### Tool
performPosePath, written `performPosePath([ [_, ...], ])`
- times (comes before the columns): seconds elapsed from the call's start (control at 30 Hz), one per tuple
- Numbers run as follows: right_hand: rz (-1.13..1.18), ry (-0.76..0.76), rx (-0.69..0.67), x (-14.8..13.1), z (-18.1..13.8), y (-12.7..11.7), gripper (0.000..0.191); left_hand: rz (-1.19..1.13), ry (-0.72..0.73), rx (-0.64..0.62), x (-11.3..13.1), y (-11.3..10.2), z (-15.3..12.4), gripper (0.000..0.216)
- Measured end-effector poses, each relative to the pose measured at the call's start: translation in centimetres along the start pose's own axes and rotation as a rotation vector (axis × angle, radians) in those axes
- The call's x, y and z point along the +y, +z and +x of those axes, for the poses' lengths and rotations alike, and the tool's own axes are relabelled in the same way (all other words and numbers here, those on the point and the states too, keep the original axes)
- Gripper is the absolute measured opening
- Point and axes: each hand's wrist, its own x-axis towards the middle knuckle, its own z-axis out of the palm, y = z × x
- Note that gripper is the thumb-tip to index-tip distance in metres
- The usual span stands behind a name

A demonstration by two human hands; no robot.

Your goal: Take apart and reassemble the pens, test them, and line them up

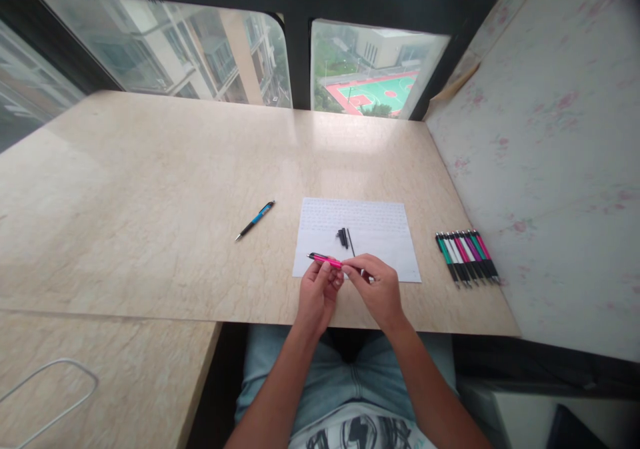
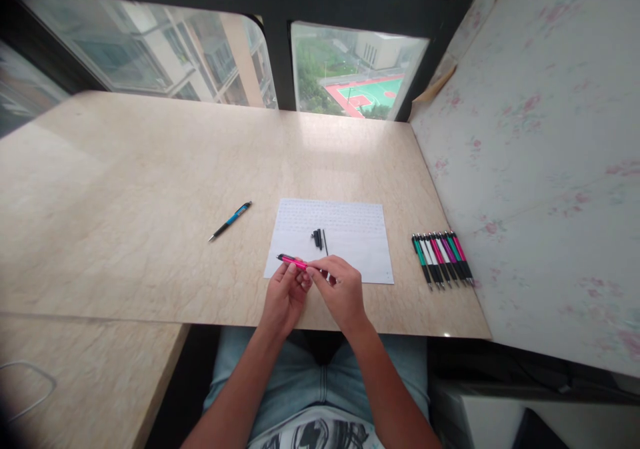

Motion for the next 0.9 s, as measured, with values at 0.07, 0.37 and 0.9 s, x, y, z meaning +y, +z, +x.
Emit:
performPosePath([
  [0.07, -0.018, -0.001, -0.003, 0.0, 0.0, 0.0, 0.011, 0.006, -0.008, -0.016, 0.0, -0.1, 0.1, 0.021],
  [0.37, -0.527, 0.105, 0.014, 3.1, 0.6, -0.2, 0.016, -0.036, -0.062, -0.028, 0.4, -0.5, 0.2, 0.022],
  [0.9, -0.954, 0.316, -0.131, 2.2, 3.4, 0.5, 0.017, -0.005, -0.051, -0.021, 0.3, -0.3, 0.1, 0.022],
])
